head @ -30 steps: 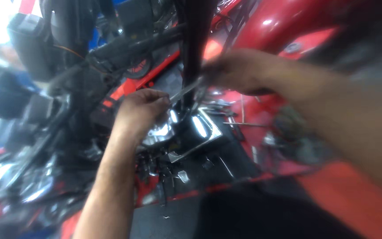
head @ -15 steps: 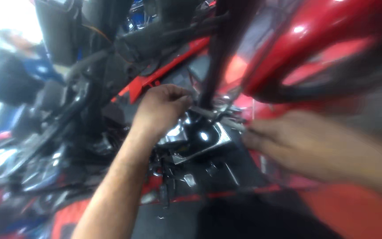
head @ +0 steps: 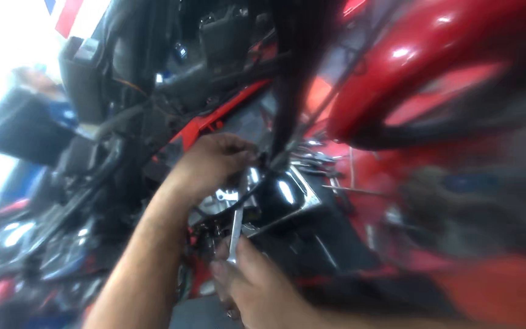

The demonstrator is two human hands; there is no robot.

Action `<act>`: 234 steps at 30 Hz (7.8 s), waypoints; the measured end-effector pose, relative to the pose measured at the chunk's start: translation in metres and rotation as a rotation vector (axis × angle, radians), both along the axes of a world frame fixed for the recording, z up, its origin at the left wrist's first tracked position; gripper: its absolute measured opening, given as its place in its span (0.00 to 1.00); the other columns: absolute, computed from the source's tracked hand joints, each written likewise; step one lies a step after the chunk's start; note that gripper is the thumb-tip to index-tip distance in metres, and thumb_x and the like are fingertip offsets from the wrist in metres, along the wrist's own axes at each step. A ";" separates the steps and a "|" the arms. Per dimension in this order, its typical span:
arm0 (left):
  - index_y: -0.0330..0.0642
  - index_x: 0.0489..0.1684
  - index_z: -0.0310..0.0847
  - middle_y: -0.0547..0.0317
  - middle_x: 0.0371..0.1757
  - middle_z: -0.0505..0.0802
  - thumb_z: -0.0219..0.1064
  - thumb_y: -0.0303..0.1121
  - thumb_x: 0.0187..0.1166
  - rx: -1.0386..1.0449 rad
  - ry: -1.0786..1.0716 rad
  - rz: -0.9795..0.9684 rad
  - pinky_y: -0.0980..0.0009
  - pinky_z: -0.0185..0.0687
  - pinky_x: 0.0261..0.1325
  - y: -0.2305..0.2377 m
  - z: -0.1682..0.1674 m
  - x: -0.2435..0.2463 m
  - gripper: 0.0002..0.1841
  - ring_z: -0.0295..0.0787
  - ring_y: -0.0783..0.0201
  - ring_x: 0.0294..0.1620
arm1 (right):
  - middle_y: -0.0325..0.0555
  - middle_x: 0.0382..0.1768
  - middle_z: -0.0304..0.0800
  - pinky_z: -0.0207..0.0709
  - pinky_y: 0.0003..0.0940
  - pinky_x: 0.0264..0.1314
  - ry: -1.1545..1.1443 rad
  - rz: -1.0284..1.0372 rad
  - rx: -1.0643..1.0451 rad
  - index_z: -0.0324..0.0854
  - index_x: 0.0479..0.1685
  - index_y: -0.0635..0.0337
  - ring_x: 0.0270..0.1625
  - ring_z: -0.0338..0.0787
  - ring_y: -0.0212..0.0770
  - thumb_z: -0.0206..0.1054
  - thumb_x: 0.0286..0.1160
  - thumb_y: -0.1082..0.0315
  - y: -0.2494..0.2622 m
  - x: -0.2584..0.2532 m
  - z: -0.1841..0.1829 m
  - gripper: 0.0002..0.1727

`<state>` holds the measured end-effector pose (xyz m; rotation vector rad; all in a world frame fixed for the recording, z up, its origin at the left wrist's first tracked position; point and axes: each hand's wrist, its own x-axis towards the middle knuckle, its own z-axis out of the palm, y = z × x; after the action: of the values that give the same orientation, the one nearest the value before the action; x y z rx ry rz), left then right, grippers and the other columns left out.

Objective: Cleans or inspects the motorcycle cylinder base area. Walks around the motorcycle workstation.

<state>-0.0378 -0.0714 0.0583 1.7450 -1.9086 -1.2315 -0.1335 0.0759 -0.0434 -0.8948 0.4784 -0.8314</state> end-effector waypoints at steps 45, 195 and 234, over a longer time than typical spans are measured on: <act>0.32 0.61 0.86 0.45 0.49 0.95 0.64 0.29 0.86 0.169 0.222 -0.022 0.67 0.92 0.40 -0.007 -0.010 0.019 0.13 0.92 0.60 0.36 | 0.29 0.13 0.70 0.65 0.22 0.14 -0.234 0.192 0.110 0.83 0.31 0.53 0.12 0.68 0.25 0.69 0.79 0.60 -0.051 0.029 -0.024 0.10; 0.32 0.55 0.87 0.51 0.34 0.91 0.65 0.31 0.86 0.076 0.333 0.152 0.71 0.86 0.28 0.017 -0.020 0.005 0.11 0.85 0.66 0.23 | 0.35 0.10 0.70 0.54 0.20 0.08 0.413 -0.020 -0.126 0.82 0.18 0.46 0.07 0.59 0.25 0.58 0.81 0.55 -0.107 -0.128 -0.036 0.20; 0.33 0.57 0.86 0.52 0.40 0.93 0.62 0.32 0.88 0.117 0.314 0.098 0.71 0.87 0.37 0.013 -0.020 0.011 0.12 0.87 0.67 0.29 | 0.24 0.11 0.68 0.59 0.20 0.10 -0.029 0.448 0.212 0.80 0.18 0.39 0.09 0.61 0.22 0.60 0.79 0.54 -0.091 -0.101 -0.034 0.17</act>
<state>-0.0266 -0.0582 0.0381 1.5664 -1.5843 -1.5043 -0.2348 -0.0148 -0.0778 -0.7531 0.3151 -0.3755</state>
